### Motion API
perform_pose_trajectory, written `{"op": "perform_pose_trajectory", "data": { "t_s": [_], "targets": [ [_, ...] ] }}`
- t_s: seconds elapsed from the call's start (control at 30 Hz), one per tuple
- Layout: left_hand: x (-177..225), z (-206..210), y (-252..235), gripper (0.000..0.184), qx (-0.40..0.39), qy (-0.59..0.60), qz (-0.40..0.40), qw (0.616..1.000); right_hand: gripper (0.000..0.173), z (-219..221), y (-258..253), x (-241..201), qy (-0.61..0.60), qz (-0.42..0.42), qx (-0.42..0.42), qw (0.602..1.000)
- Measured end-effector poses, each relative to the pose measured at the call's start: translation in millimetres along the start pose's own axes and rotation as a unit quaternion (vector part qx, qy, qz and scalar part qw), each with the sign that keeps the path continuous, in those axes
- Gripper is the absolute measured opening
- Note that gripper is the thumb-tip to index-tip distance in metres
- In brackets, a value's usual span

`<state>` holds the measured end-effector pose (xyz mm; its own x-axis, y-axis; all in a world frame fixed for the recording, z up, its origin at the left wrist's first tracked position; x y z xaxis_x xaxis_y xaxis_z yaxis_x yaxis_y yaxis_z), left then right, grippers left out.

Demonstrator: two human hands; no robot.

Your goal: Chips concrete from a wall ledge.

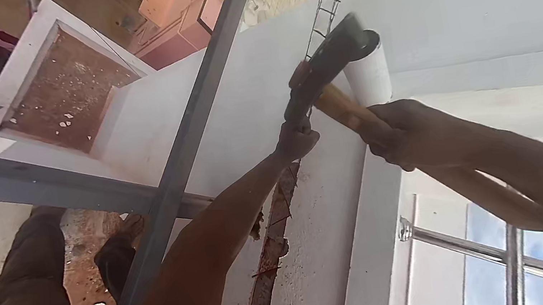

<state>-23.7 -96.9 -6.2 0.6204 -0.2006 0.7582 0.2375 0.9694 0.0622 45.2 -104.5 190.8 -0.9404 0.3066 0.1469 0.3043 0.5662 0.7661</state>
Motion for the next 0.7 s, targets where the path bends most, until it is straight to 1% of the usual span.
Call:
{"op": "perform_pose_trajectory", "data": {
  "t_s": [0.07,0.1,0.13,0.17,0.23,0.27,0.3,0.33,0.37,0.4,0.47,0.53,0.6,0.63,0.7],
  "targets": [
    [-11.7,-17.6,11.0,0.040,0.011,0.034,-0.012,0.999,0.054,4.8,6.8,18.5,-0.025,0.089,0.011,0.996],
    [-16.7,-28.9,10.7,0.040,0.015,0.048,-0.018,0.999,0.054,6.1,9.7,28.1,-0.075,0.120,0.018,0.990],
    [-21.8,-41.7,7.2,0.040,0.023,0.060,-0.030,0.998,0.052,9.4,14.6,37.9,-0.150,0.135,0.030,0.979],
    [-30.9,-55.3,12.4,0.040,0.046,0.074,-0.061,0.994,0.051,17.4,25.8,49.0,-0.233,0.135,0.042,0.962],
    [-53.8,-98.2,23.3,0.041,0.139,0.084,-0.136,0.977,0.052,34.7,51.8,66.3,-0.355,0.084,0.077,0.928],
    [-60.7,-123.8,28.3,0.041,0.184,0.058,-0.159,0.968,0.053,44.8,63.3,74.4,-0.393,0.050,0.095,0.913],
    [-59.7,-146.5,30.6,0.041,0.211,0.022,-0.159,0.964,0.055,55.0,71.9,81.5,-0.424,0.017,0.114,0.898],
    [-51.8,-161.0,31.8,0.041,0.210,-0.002,-0.144,0.967,0.057,68.1,78.3,87.6,-0.457,-0.016,0.128,0.880],
    [-39.6,-167.0,34.4,0.040,0.188,-0.011,-0.119,0.975,0.058,86.0,82.2,93.1,-0.490,-0.041,0.135,0.860],
    [-27.3,-166.6,37.7,0.041,0.162,0.004,-0.091,0.983,0.059,108.1,84.6,99.1,-0.523,-0.052,0.138,0.839],
    [-8.8,-152.1,52.6,0.041,0.115,0.058,-0.071,0.989,0.062,164.3,92.1,113.8,-0.600,-0.026,0.135,0.788],
    [3.2,-131.7,60.4,0.030,0.073,0.094,-0.074,0.990,0.064,219.5,95.9,127.9,-0.662,0.017,0.133,0.737],
    [11.8,-109.8,72.4,0.018,0.024,0.067,-0.097,0.993,0.059,271.3,105.0,141.1,-0.707,0.069,0.126,0.693],
    [17.4,-96.1,78.8,0.015,-0.012,0.028,-0.115,0.993,0.056,293.1,110.6,147.8,-0.721,0.094,0.126,0.675],
    [19.7,-72.6,82.9,0.014,-0.050,-0.045,-0.156,0.985,0.053,329.4,121.7,158.4,-0.743,0.136,0.122,0.643]
  ]
}}
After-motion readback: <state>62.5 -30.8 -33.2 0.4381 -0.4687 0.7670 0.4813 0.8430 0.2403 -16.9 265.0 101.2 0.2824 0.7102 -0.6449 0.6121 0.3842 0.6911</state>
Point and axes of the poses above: each hand's wrist, its own y-axis away from the middle knuckle, its own z-axis out of the palm, x = y × z, the point moved 10 cm from there along -y, towards the middle knuckle, and after that the axes turned 13 degrees about -y, right-handed, at the moved point
